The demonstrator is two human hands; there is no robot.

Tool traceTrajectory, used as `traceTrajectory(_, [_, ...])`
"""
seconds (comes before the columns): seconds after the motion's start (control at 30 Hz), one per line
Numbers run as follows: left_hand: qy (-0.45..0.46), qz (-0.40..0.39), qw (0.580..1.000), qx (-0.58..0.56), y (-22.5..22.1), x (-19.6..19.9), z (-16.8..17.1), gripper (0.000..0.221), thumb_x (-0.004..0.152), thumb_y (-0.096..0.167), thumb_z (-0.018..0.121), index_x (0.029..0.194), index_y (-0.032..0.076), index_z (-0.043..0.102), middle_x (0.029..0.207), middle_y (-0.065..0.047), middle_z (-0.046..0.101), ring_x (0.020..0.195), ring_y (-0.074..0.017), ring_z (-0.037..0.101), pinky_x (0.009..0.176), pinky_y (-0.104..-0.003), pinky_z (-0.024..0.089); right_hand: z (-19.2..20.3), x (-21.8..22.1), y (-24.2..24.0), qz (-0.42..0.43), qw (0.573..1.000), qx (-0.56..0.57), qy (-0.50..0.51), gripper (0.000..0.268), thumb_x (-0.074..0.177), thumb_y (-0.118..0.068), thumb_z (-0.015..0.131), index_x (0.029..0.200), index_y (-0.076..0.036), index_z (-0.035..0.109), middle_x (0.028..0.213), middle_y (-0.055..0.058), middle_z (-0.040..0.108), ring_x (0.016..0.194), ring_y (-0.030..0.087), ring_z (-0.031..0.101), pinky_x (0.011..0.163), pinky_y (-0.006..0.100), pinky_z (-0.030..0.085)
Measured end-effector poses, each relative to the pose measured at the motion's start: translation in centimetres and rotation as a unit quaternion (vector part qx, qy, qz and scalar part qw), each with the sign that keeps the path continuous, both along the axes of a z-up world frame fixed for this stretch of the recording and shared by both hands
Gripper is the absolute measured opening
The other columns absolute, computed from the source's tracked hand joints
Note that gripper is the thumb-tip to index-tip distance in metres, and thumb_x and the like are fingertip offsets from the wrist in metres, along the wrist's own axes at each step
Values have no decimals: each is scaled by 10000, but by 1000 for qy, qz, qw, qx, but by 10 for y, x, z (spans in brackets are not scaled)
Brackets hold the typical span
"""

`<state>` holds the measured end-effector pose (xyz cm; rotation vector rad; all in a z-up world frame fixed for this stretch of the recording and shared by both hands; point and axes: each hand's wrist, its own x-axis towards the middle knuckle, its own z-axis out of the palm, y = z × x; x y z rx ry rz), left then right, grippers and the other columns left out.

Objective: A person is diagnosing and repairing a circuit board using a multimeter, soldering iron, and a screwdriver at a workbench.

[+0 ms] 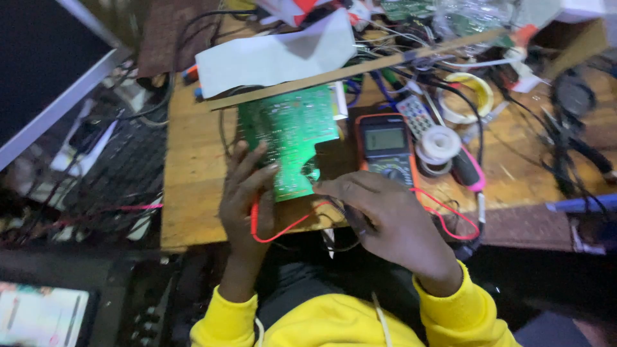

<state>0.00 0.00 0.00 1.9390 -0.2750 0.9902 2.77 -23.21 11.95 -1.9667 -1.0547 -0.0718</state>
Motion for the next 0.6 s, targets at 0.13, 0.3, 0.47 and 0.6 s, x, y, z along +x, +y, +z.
traceTrajectory(0.13, [12, 5, 1000, 25, -5, -8, 17, 278, 1039, 38, 652, 1268, 122, 787, 1518, -146, 666, 1533, -402, 502, 1309, -553, 366, -15, 3, -44, -56, 997, 24, -36, 349, 803, 179, 618, 1115, 68, 730, 1161, 276, 769, 1084, 523, 748, 870, 589, 605])
traceTrajectory(0.3, [41, -24, 991, 123, -29, -37, 65, 259, 1050, -53, 483, 1221, -44, 678, 1404, -303, 661, 1347, -483, 662, 1190, -572, 519, -46, 38, -118, -406, 910, 27, -81, 275, 1076, 145, 689, 1284, -18, 766, 1201, 137, 785, 1091, 250, 743, 990, 377, 549])
traceTrajectory(0.47, [122, -174, 955, 206, -47, -36, 49, 223, 1030, 59, 529, 1174, 18, 694, 1239, -174, 735, 1164, -419, 660, 1015, -523, 528, -56, 74, -154, -463, 792, 333, 218, 476, 1094, -164, 591, 1556, -99, 492, 1122, 61, 772, 979, 128, 796, 827, 218, 685])
traceTrajectory(0.6, [211, -198, 928, 235, -53, -30, 43, 209, 903, 50, 673, 1108, 86, 665, 1290, -123, 713, 1036, -373, 649, 822, -452, 498, -70, 91, -180, -454, 757, 379, 277, 826, 1045, -253, 614, 1747, -71, 218, 1245, 56, 807, 1071, 119, 842, 918, 204, 728])
